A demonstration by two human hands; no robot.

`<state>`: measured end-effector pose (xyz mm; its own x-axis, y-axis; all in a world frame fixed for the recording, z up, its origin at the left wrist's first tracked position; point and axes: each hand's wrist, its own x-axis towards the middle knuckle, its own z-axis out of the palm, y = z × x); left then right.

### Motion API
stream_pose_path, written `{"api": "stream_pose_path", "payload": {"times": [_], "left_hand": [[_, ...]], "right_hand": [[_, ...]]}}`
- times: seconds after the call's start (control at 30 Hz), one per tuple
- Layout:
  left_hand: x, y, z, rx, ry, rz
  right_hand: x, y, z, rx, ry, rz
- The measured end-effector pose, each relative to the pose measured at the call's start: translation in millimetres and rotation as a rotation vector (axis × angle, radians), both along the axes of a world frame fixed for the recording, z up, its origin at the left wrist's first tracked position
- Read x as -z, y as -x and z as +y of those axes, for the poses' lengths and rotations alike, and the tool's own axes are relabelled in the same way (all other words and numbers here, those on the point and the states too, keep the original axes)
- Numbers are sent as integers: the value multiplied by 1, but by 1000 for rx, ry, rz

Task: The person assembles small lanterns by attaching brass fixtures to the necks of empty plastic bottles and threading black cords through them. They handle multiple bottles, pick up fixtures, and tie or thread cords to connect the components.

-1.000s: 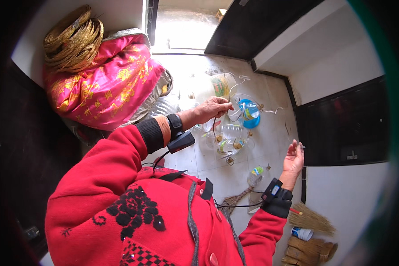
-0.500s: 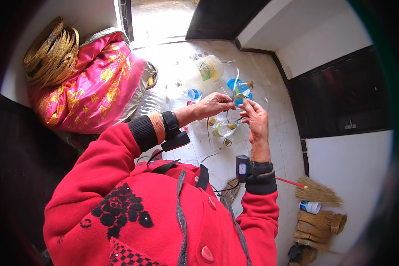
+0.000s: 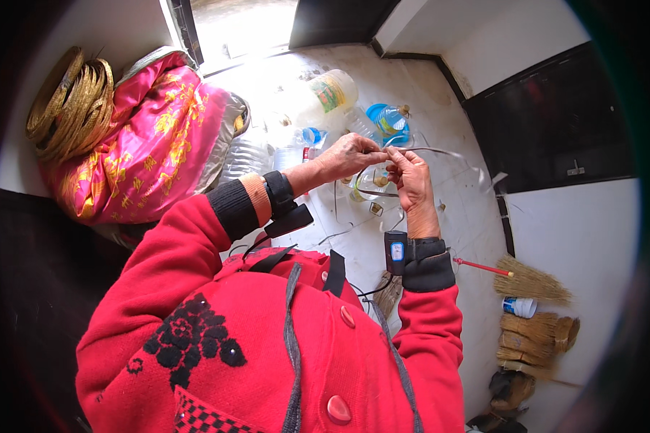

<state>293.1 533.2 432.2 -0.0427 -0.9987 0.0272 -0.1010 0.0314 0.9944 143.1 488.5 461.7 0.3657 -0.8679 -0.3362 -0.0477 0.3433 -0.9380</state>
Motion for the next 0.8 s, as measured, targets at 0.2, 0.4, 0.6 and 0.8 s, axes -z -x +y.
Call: {"api": "stream_pose_path", "payload": {"times": [0.2,0.4,0.6,0.8], "left_hand": [[2,5,2,2,-76,-27],[17,3,0,6,-123,77],[35,-18,-4,15,-208,292],[50,-48,-8,-211,-209,442]], "right_hand": [[7,6,2,-16,81,49],[18,7,4,-10,138,98],[41,23,6,57,42,148],[90,78,-2,310,-116,179]]}}
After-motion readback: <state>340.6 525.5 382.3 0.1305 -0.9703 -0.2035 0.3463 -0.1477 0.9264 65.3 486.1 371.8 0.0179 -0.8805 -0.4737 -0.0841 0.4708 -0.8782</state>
